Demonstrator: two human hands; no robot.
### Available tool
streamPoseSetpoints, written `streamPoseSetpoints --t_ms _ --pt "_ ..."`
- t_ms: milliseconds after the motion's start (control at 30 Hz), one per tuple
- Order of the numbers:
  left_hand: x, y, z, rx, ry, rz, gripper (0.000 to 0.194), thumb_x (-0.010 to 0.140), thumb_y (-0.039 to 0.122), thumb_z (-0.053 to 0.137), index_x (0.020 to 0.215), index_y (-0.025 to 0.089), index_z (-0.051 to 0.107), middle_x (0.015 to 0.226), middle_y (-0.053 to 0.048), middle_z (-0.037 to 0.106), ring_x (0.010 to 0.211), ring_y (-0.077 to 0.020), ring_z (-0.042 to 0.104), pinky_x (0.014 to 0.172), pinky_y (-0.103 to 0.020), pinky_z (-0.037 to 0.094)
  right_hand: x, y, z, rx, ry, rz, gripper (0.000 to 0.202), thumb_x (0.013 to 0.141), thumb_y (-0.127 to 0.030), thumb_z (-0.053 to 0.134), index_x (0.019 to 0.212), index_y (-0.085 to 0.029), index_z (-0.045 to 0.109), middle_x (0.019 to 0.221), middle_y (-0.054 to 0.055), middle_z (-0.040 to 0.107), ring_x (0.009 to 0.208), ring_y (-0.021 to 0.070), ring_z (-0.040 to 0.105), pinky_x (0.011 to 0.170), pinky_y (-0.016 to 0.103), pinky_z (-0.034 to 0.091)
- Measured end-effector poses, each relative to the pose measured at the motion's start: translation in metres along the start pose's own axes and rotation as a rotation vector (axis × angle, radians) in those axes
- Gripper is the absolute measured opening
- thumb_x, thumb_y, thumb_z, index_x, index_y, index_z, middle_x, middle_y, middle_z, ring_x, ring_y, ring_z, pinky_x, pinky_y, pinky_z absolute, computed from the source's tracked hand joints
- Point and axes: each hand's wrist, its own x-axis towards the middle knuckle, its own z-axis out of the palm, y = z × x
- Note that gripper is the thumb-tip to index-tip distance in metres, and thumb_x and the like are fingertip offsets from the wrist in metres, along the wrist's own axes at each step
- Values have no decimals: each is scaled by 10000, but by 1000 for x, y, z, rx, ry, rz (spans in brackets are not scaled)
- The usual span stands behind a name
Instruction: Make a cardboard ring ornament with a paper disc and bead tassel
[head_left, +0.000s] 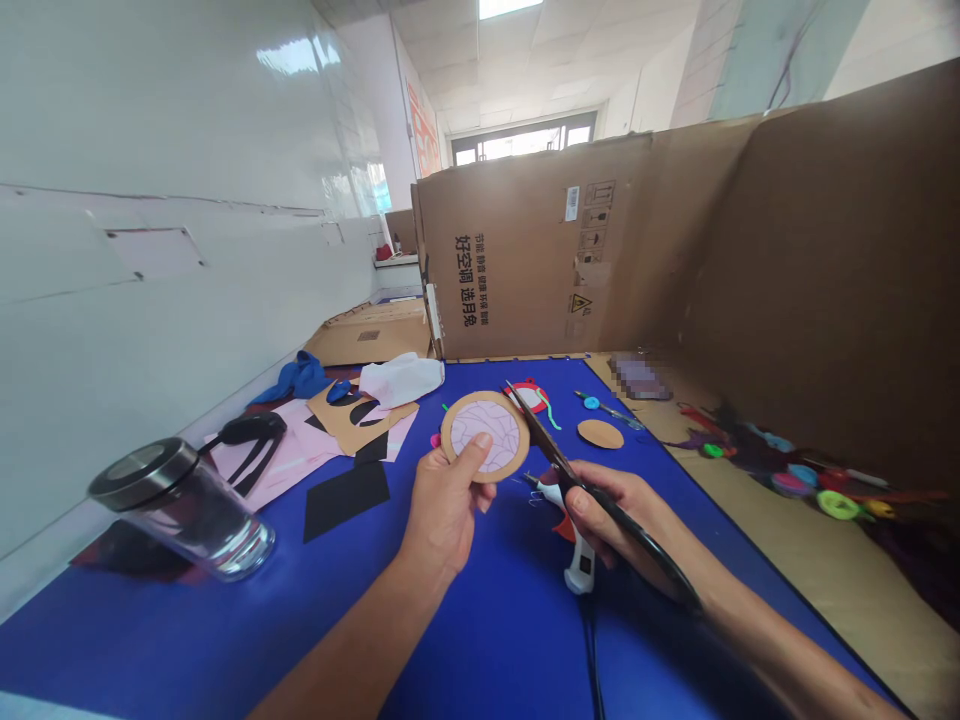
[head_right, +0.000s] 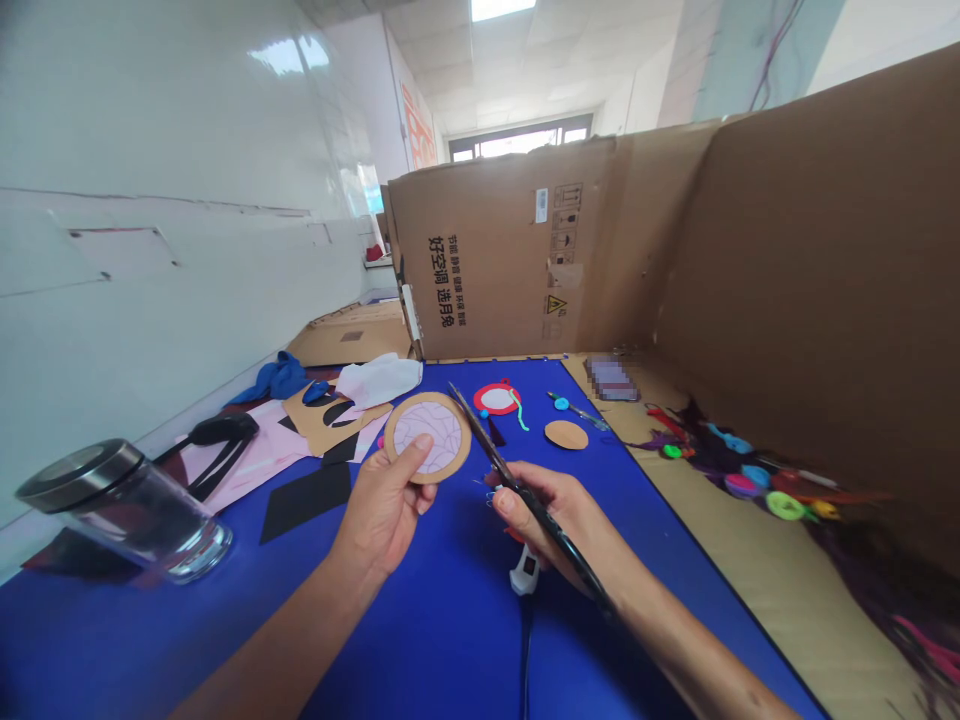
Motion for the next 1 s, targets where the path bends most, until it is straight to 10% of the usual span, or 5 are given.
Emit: streamPoseSetpoints --t_ms 1000 --pt "1 0 1 -18 29 -13 600 524 535 1058 869 128 781 616 4 669 438 -65 491 409 -193 324 1 15 -1 -20 -9 8 799 893 -909 670 1129 -148 740 535 -93 410 414 66 280 386 227 225"
